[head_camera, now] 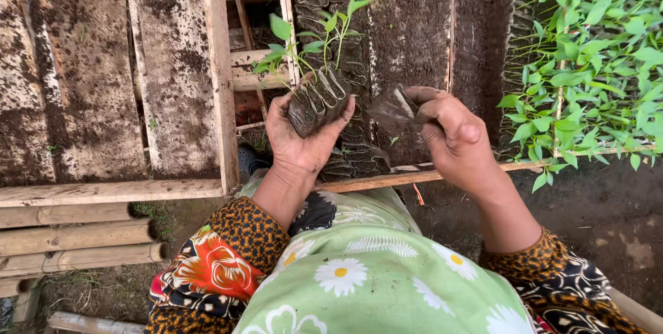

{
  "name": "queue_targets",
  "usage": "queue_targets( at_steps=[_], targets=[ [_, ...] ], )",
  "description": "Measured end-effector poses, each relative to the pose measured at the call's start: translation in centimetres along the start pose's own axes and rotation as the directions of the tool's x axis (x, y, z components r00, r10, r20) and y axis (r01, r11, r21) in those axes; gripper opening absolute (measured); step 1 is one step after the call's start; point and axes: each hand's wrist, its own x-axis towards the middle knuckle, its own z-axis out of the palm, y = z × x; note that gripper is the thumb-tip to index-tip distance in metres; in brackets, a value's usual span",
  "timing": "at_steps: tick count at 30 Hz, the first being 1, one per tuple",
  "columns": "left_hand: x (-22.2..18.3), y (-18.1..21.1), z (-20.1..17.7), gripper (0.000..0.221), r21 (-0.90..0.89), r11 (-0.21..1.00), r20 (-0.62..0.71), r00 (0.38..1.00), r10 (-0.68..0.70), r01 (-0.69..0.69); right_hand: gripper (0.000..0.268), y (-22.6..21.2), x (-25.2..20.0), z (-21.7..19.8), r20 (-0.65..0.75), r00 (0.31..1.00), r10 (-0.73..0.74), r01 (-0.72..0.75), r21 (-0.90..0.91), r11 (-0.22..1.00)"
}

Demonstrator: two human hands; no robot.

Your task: The person moves seedlings from a tray into a wooden frame by hand, arranging them side by side.

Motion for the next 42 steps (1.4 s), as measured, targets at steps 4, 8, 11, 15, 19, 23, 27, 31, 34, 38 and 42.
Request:
queue_targets(
  at_steps=[4, 8, 11, 15, 19, 23, 27, 31, 34, 38, 42],
  targets=[
    [0.6, 0.3, -0.5, 0.041, 0.001, 1.0, -0.121, 0.992, -0.027, 0.028, 0.012, 4.7, -4.5, 1.8, 0.158, 0.976, 0.148, -0.141, -0.053, 0.989],
    [0.0, -0.2, 0.0, 0.042, -0.009, 0.999, -0.163, 0.986, -0.045, 0.044, 0.014, 7.2, -8.0, 5.7, 0.116, 0.98, 0.162, -0.16, -0.019, 0.987],
    [-0.3, -0.2, 0.2, 0.039, -0.022, 0.999, -0.187, 0.981, -0.049, 0.046, 0.018, 4.9, -6.6, 5.9, 0.228, 0.956, 0.184, -0.177, -0.053, 0.983],
    [-0.5, -0.1, 0.1, 0.042, -0.005, 0.999, -0.2, 0.979, -0.047, 0.047, 0.049, 1.3, -3.3, 4.3, 0.392, 0.745, 0.54, -0.556, -0.081, 0.827],
    [-0.6, 0.4, 0.5, 0.038, -0.056, 0.997, -0.197, 0.978, -0.062, 0.052, 0.066, 3.8, -4.6, 5.8, 0.537, 0.668, 0.515, -0.384, -0.344, 0.857],
    [-1.2, 0.3, 1.1, 0.043, 0.017, 0.999, -0.161, 0.986, -0.029, 0.032, 0.053, 5.9, -5.0, 6.3, 0.493, 0.755, 0.433, -0.336, -0.276, 0.901],
    [-1.8, 0.4, 1.0, 0.045, -0.012, 0.998, -0.151, 0.986, -0.068, 0.067, 0.046, 5.2, -6.1, 6.1, 0.501, 0.7, 0.509, -0.401, -0.315, 0.86],
    [-2.0, 0.6, 0.8, 0.044, -0.024, 0.997, -0.17, 0.983, -0.071, 0.068, 0.053, 2.8, -6.0, 6.2, 0.504, 0.676, 0.538, -0.342, -0.432, 0.835],
    [-2.0, 0.4, 0.8, 0.042, -0.043, 0.995, -0.158, 0.983, -0.094, 0.088, 0.052, 4.1, -5.8, 5.7, 0.562, 0.651, 0.51, -0.361, -0.361, 0.86],
    [-2.2, -0.4, 0.7, 0.046, 0.005, 0.995, -0.143, 0.985, -0.098, 0.1, 0.05, 1.3, -2.8, 4.1, 0.474, 0.739, 0.478, -0.414, -0.241, 0.878],
    [-2.2, -1.6, 0.5, 0.044, 0.058, 0.99, -0.138, 0.983, -0.119, 0.128, 0.032, -0.9, -0.4, 4.2, 0.058, 0.919, 0.39, -0.394, 0.074, 0.916]
  ],
)
